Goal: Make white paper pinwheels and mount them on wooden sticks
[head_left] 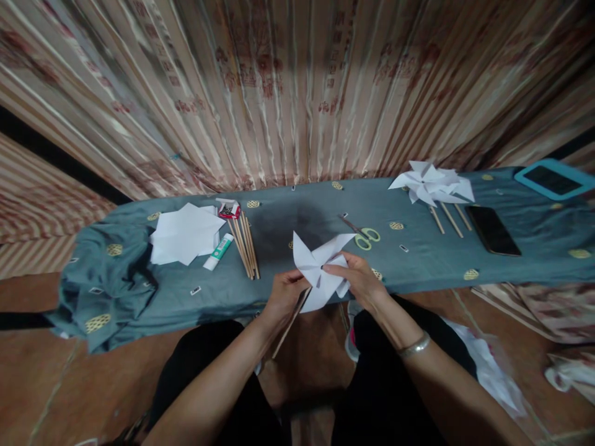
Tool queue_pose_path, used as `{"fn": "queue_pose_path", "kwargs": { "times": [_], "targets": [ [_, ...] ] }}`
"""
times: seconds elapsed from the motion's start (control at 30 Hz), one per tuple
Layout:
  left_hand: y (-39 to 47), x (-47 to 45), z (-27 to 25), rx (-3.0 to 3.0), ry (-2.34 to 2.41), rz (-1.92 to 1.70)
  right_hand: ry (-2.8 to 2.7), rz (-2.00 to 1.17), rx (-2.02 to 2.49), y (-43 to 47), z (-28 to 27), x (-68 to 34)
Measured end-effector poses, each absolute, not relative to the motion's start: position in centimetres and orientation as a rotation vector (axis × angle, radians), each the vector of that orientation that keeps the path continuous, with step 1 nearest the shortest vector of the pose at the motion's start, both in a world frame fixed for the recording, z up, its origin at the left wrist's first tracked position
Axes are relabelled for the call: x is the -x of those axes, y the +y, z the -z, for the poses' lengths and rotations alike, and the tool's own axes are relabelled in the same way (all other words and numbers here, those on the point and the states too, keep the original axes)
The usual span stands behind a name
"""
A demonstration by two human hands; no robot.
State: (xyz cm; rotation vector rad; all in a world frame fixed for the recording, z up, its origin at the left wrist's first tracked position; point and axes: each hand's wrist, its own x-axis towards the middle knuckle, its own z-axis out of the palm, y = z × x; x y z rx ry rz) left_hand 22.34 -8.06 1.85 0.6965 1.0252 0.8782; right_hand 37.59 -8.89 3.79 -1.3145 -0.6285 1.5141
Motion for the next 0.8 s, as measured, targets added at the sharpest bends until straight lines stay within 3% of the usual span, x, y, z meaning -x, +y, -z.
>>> {"fn": "queue_pose_path", "kwargs": {
  "times": [0.43,0.8],
  "targets": [
    [-8.3,-21.9,-1.4,-0.73,1.029,-0.95,-0.707,-1.506,1.338,-8.6,-3.2,-37.3],
    [-7.0,-19.5,-7.1,-0.629,0.873,-0.956,-1.55,-0.654,1.157,-12.5,-8.7,-36.5]
  ]
}}
